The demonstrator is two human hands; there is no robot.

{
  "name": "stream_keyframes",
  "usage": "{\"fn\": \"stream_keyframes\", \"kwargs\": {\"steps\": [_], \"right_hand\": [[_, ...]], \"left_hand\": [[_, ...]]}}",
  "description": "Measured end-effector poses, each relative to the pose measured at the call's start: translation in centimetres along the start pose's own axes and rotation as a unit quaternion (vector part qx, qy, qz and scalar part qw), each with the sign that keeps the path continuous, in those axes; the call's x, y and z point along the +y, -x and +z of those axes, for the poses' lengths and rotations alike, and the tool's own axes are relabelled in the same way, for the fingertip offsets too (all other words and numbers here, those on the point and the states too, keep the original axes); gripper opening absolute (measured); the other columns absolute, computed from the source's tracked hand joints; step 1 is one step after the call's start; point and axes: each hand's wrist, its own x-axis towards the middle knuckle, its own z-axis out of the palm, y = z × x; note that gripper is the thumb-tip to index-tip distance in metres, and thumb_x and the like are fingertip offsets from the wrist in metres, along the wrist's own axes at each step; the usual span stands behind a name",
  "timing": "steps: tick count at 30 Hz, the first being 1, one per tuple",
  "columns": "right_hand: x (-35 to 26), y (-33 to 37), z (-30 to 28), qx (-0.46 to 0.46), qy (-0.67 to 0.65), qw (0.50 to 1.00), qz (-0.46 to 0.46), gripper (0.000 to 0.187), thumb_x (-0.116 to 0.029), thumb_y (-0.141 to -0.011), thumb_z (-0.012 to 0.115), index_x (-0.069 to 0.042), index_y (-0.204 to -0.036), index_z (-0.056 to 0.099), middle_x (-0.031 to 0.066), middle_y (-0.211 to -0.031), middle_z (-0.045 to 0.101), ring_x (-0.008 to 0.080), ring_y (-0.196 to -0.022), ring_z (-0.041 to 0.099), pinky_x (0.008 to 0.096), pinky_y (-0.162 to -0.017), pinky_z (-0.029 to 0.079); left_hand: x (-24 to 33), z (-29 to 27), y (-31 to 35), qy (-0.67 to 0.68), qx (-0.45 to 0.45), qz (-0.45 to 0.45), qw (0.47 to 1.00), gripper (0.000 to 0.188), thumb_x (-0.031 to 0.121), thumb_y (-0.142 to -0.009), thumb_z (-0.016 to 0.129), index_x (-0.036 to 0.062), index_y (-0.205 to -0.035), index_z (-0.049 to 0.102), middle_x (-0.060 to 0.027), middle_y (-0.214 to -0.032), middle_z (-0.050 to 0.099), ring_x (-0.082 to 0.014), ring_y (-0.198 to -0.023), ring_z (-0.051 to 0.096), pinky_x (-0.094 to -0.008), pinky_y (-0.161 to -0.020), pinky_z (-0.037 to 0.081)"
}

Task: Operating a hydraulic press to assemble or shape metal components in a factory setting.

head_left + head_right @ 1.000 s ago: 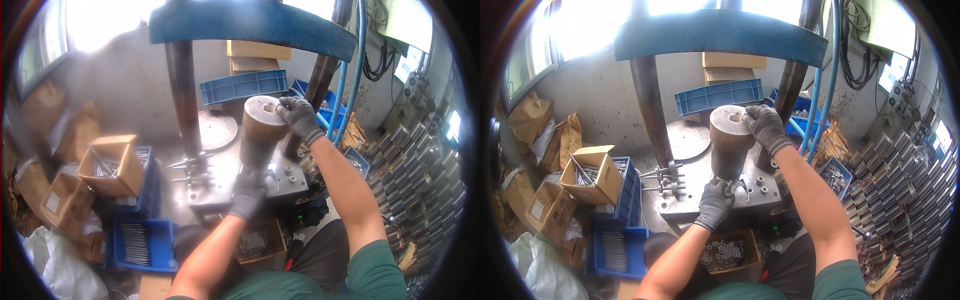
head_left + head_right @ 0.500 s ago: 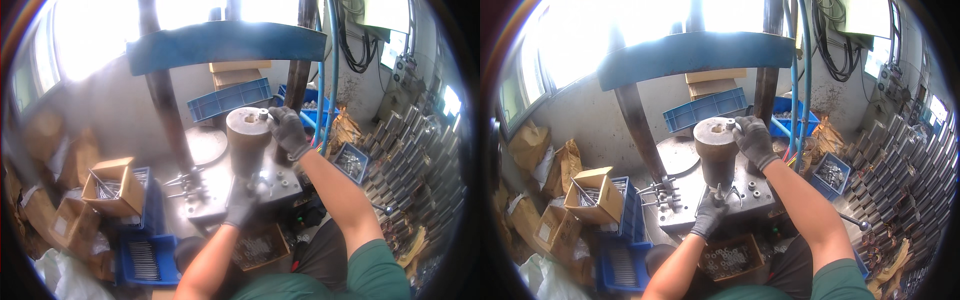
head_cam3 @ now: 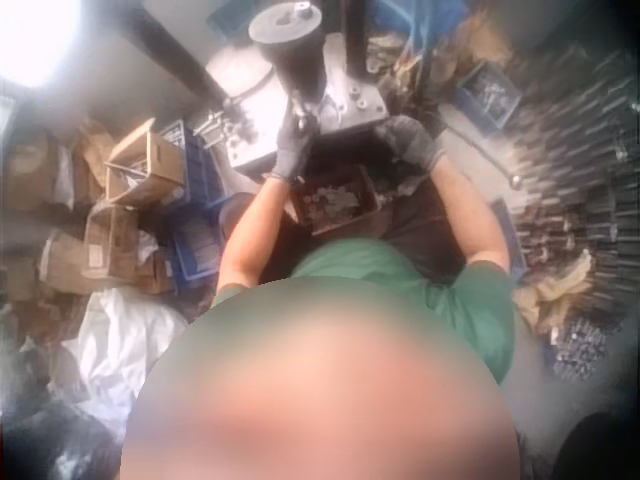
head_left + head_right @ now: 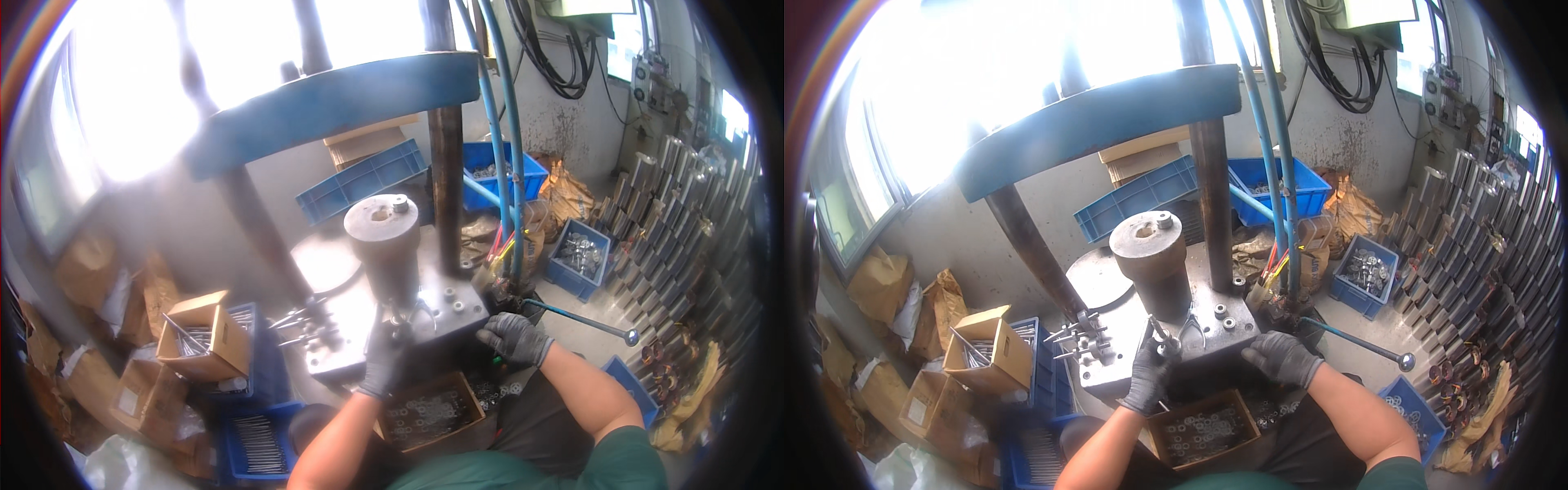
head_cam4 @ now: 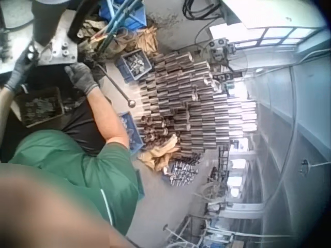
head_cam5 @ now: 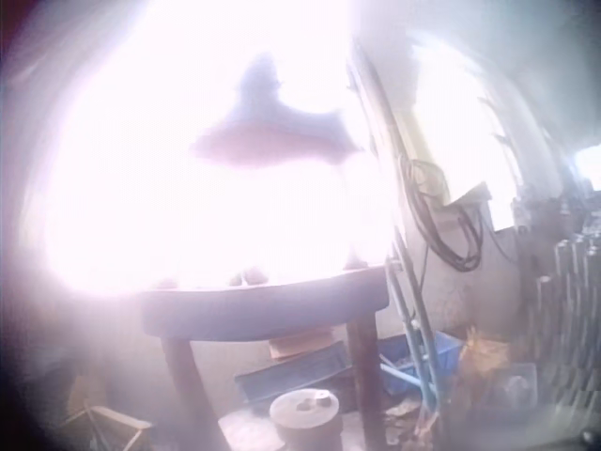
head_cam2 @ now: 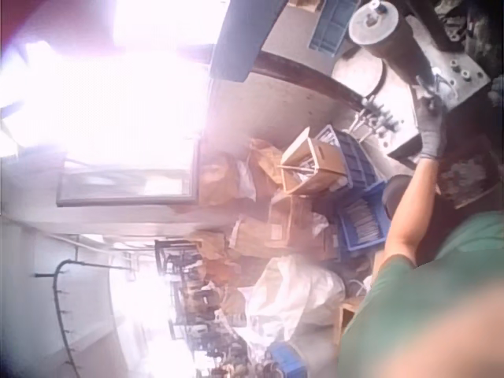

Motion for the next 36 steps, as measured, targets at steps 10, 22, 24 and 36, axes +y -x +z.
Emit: {"fn": "stream_keyframes", "kwargs": {"steps": [10, 22, 24, 36], "right_hand": [[0.9, -0.4, 0.0, -0.137, -0.130, 0.981, 0.046, 0.049, -0.043, -0.109, 0.046, -0.007, -0.139, 0.064, 0.0235, -0.131, 0.067, 0.0389, -0.121, 0.065, 0.0457, -0.107, 0.049], [5.7, -2.5, 3.8, 0.041, 0.006, 0.983, -0.181, 0.009, -0.008, -0.080, 0.065, -0.012, -0.088, 0.068, 0.0117, -0.088, 0.068, 0.0290, -0.089, 0.067, 0.0382, -0.083, 0.053], [4.3, -2.2, 2.8, 0.035, -0.071, 0.987, -0.137, 0.016, -0.002, -0.078, 0.064, -0.008, -0.092, 0.069, 0.0136, -0.089, 0.070, 0.0310, -0.087, 0.069, 0.0377, -0.080, 0.054], [1.3, -0.3, 1.1, -0.057, -0.043, 0.991, -0.113, 0.013, -0.006, -0.080, 0.065, -0.008, -0.092, 0.071, 0.0160, -0.085, 0.071, 0.0370, -0.083, 0.069, 0.0463, -0.080, 0.056]], "left_hand": [[19.3, 4.4, -7.4, -0.062, -0.028, 0.301, 0.951, 0.033, 0.002, -0.096, 0.070, 0.0054, -0.127, 0.060, -0.0068, -0.119, 0.062, -0.0152, -0.110, 0.062, -0.0334, -0.094, 0.055], [21.1, 5.3, -19.4, -0.227, 0.036, 0.374, 0.899, 0.036, 0.027, -0.073, 0.076, 0.0061, -0.102, 0.074, -0.0210, -0.109, 0.066, -0.0385, -0.091, 0.066, -0.0468, -0.074, 0.059], [21.1, 4.4, -19.2, -0.206, -0.008, 0.417, 0.885, 0.040, 0.020, -0.077, 0.076, 0.0049, -0.113, 0.071, -0.0134, -0.102, 0.069, -0.0299, -0.090, 0.069, -0.0407, -0.074, 0.060], [24.4, 7.0, -15.6, -0.092, -0.038, 0.176, 0.979, 0.047, 0.009, -0.095, 0.072, 0.0012, -0.137, 0.055, -0.0010, -0.095, 0.069, -0.0090, -0.079, 0.066, -0.0246, -0.070, 0.055]]}}
